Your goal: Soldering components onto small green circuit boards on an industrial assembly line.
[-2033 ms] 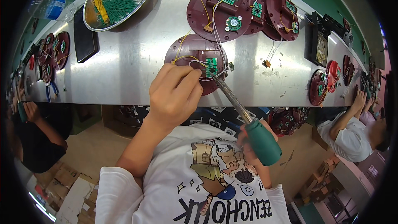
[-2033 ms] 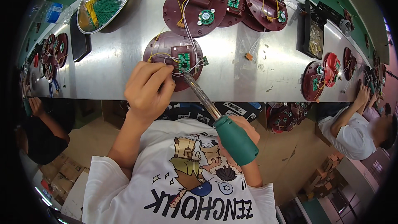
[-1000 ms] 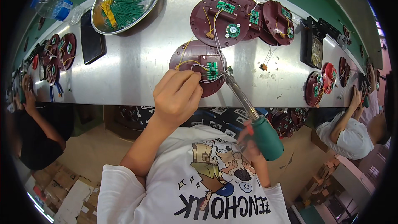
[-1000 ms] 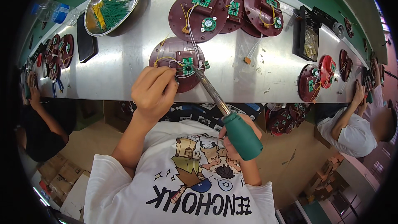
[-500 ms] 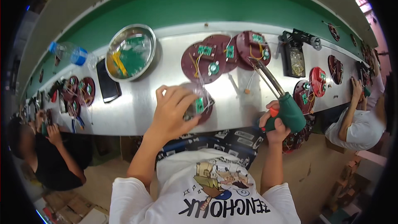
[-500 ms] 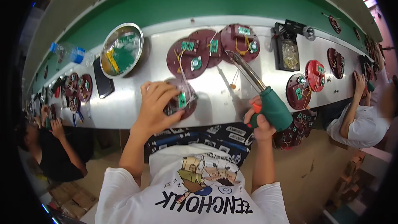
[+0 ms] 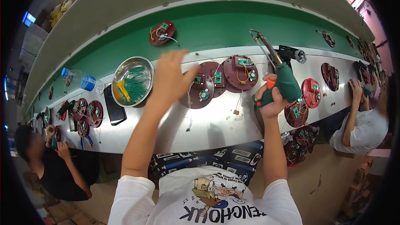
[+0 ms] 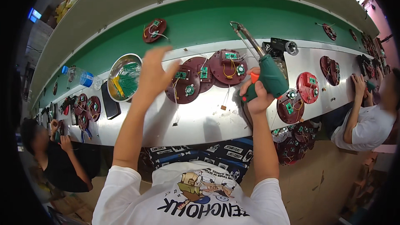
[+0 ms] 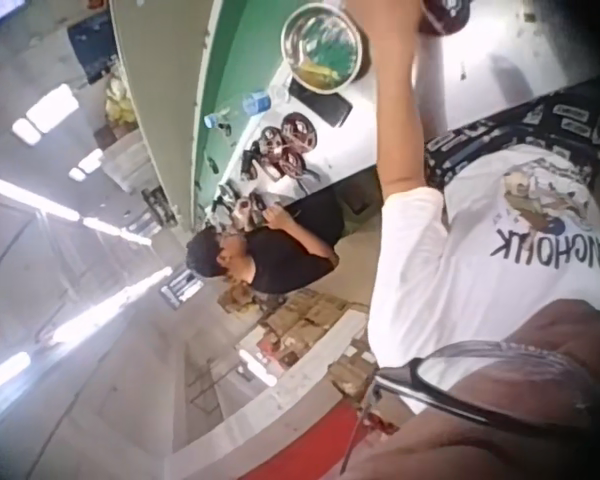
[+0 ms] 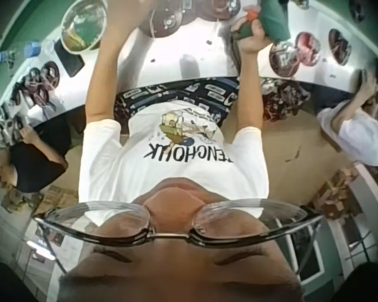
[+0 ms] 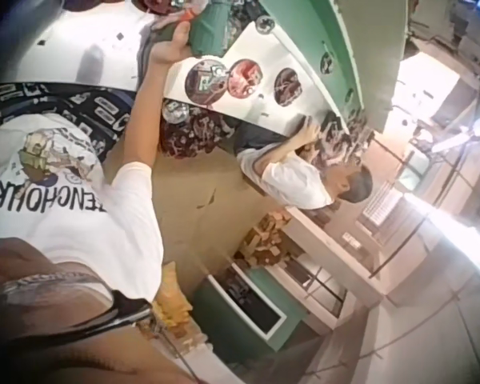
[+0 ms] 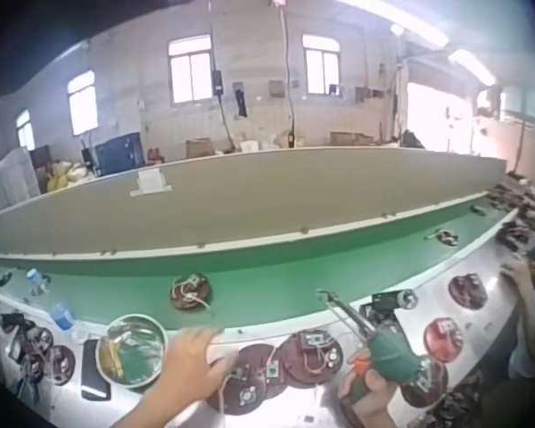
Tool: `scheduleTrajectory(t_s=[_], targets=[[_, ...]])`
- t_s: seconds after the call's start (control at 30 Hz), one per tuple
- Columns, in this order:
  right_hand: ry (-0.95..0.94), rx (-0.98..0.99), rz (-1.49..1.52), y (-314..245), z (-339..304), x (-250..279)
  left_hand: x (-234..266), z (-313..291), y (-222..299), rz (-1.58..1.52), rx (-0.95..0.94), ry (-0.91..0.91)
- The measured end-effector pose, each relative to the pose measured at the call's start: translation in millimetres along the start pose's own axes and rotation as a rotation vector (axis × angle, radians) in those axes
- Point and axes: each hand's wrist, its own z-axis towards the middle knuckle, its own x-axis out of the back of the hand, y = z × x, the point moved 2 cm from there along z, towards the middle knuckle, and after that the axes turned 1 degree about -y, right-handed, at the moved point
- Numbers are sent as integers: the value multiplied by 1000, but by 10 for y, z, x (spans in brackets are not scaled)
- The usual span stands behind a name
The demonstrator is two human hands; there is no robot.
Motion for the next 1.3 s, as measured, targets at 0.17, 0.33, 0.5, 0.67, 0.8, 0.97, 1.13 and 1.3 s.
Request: scheduleTrajectory(t_s=[0.17, 0.33, 0.5, 0.67, 0.8, 0.97, 1.13, 1.3], targets=[[-68, -62, -26, 56, -76, -2, -140, -328, 133, -284, 283, -413], [-23, -61, -61, 63, -149, 103, 136, -386, 100, -268, -122, -214], [5, -31, 3, 85, -195, 103, 1110, -261, 697, -665, -182, 108], [73, -33, -105, 71, -172, 242, 1637, -400, 1185, -918, -328, 251], [57, -107, -63, 189, -79, 225, 1723, -496, 1454, -1068, -238, 257], [34, -12, -108, 90, -2, -44, 1439, -451, 1281, -965, -329, 687], [35, 7, -137, 82, -43, -2, 864, -859, 389, -410, -89, 86], [-33, -30, -209, 157, -92, 129, 668, -1305, -144, -289, 88, -33]])
